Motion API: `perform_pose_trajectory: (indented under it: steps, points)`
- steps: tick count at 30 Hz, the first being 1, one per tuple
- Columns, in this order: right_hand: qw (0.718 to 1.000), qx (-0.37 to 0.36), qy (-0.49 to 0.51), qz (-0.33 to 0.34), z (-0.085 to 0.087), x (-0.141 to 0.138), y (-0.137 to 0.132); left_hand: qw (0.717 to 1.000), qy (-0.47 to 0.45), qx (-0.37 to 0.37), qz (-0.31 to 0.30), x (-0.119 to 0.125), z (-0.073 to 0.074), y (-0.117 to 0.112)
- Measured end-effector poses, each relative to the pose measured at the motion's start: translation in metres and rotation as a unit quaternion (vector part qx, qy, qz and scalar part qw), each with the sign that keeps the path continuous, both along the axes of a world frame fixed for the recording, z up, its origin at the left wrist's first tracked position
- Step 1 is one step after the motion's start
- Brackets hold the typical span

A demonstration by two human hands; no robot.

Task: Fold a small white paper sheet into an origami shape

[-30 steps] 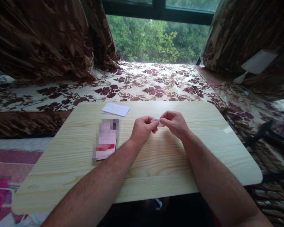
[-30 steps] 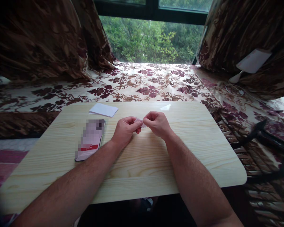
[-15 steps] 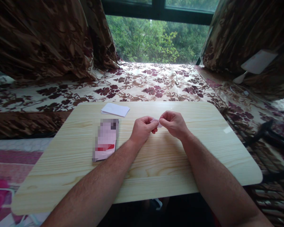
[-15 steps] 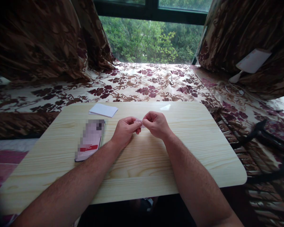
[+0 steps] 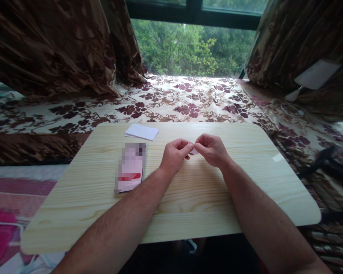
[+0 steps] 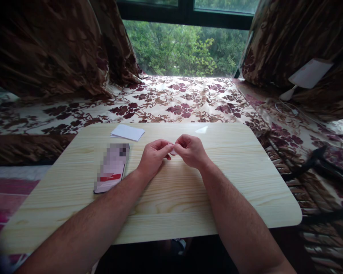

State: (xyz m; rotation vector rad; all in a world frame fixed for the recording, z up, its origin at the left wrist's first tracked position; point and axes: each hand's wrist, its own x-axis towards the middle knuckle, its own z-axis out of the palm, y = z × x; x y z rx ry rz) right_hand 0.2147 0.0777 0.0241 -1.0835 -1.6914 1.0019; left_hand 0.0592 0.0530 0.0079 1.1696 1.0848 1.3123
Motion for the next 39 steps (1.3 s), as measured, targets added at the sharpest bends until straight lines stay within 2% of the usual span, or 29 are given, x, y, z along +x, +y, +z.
perform_pose_trajectory:
  steps: [6,14,26,32,39]
  points:
    - [1.000,-0.004,-0.019,0.006,-0.0009,-0.0008,-0.0019,0.997,0.058,0.042,0.022,-0.0025,-0.0026,0.0001]
    - [1.000,0.006,0.003,0.002,-0.0019,-0.0036,-0.0041,0.998,0.038,0.037,0.044,-0.0007,-0.0017,0.0016]
    - [1.000,0.002,0.007,-0.001,-0.0002,-0.0012,-0.0032,0.996,0.064,0.045,0.047,-0.0019,-0.0038,0.0022]
    - [0.999,-0.012,0.042,-0.010,-0.0023,-0.0032,-0.0019,0.999,0.008,0.009,0.042,-0.0021,-0.0041,0.0058]
    - [0.987,-0.052,0.147,-0.041,0.0037,-0.0034,0.0017,0.994,-0.085,-0.031,0.066,-0.0010,-0.0054,0.0095]
